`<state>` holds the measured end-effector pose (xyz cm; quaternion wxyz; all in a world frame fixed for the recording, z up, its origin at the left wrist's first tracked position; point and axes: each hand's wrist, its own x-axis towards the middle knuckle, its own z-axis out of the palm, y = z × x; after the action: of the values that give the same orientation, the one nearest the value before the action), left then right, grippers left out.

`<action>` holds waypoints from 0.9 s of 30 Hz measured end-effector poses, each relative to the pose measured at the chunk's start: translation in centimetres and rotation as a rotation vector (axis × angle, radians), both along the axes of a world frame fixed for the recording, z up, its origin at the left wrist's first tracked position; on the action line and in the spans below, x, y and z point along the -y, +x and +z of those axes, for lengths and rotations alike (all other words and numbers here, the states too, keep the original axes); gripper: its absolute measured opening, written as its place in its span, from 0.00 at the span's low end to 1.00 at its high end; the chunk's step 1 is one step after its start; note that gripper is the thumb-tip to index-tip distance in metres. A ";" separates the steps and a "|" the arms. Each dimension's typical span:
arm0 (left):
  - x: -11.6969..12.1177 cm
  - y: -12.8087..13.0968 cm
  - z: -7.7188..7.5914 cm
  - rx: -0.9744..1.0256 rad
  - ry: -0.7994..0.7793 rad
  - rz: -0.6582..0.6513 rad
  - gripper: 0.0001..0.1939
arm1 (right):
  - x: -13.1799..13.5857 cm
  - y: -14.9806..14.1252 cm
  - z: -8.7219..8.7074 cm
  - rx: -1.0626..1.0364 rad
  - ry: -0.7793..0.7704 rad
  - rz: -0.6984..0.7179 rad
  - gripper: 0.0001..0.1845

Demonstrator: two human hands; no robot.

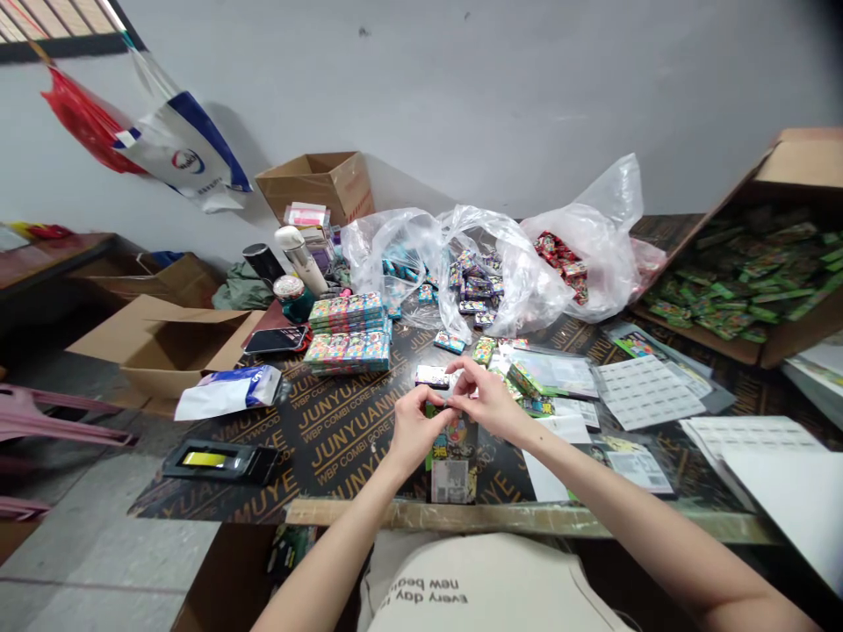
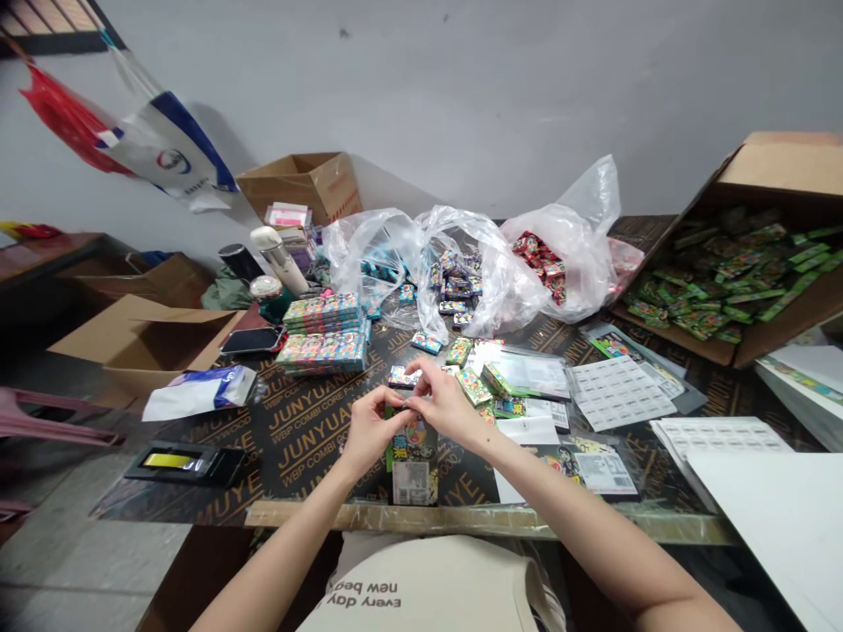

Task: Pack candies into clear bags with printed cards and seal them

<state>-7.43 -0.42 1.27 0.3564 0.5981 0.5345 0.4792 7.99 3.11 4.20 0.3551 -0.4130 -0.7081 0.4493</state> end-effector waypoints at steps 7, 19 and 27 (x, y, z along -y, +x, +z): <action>2.6 0.8 -1.7 0.316 -0.170 -0.081 0.18 | 0.6 -0.1 -2.4 -0.365 -0.540 -0.097 0.23; -6.6 -11.5 1.6 -0.639 0.224 0.183 0.23 | 0.8 -4.2 -11.9 -0.187 -0.144 -0.256 0.13; -9.3 -15.8 -1.7 -0.394 0.059 0.371 0.23 | 2.7 -8.7 -14.4 0.220 0.210 -0.091 0.09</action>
<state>-23.25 8.83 -0.44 0.1341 0.5818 0.6796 0.4262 -0.72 0.41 -10.21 0.3365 -0.4522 -0.7664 0.3081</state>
